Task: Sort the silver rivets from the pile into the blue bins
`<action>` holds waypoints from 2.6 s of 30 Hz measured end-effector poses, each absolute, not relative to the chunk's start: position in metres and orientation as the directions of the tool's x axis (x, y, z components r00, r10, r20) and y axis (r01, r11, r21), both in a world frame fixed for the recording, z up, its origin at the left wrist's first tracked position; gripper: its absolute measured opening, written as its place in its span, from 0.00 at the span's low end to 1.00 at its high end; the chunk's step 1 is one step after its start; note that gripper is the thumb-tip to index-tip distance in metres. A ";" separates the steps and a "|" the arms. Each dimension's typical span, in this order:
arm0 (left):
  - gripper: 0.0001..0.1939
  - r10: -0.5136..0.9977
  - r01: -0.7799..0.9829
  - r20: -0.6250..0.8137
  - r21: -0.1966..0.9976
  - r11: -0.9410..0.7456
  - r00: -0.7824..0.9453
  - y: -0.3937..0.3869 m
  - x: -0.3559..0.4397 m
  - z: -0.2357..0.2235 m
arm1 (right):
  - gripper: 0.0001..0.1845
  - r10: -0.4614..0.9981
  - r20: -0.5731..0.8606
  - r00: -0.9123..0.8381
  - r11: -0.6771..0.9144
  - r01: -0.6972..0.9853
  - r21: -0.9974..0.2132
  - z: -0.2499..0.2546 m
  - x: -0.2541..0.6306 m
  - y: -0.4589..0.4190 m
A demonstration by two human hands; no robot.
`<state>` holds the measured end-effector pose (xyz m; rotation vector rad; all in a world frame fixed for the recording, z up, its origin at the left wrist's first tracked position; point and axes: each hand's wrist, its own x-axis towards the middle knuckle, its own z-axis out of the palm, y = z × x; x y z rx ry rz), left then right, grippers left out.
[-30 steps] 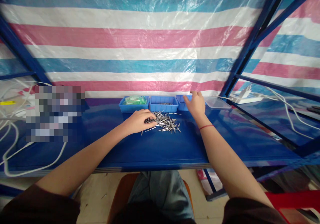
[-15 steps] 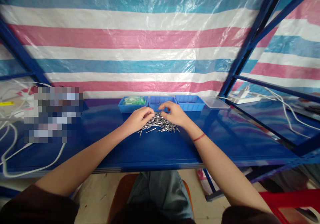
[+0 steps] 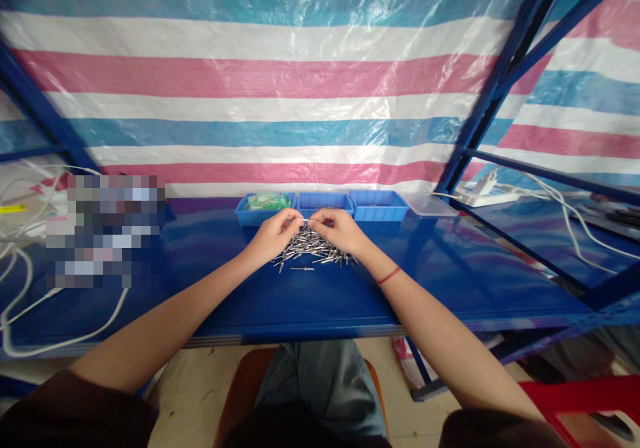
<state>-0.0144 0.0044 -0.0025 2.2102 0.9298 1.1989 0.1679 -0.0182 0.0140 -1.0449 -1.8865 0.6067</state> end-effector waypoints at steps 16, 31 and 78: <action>0.10 0.739 0.425 0.515 0.606 -0.672 0.434 -0.001 -0.013 -0.001 | 0.13 0.841 0.520 -0.151 0.537 0.346 -0.769 0.015 0.164 -0.019; 0.04 0.666 0.353 0.663 0.567 -0.745 0.341 -0.001 -0.013 0.001 | 0.14 0.818 0.559 -0.135 0.571 0.305 -0.762 0.013 0.162 -0.020; 0.10 0.776 0.395 0.505 0.669 -0.629 0.379 -0.013 -0.013 0.013 | 0.19 0.839 0.519 -0.165 0.543 0.337 -0.769 0.020 0.161 -0.025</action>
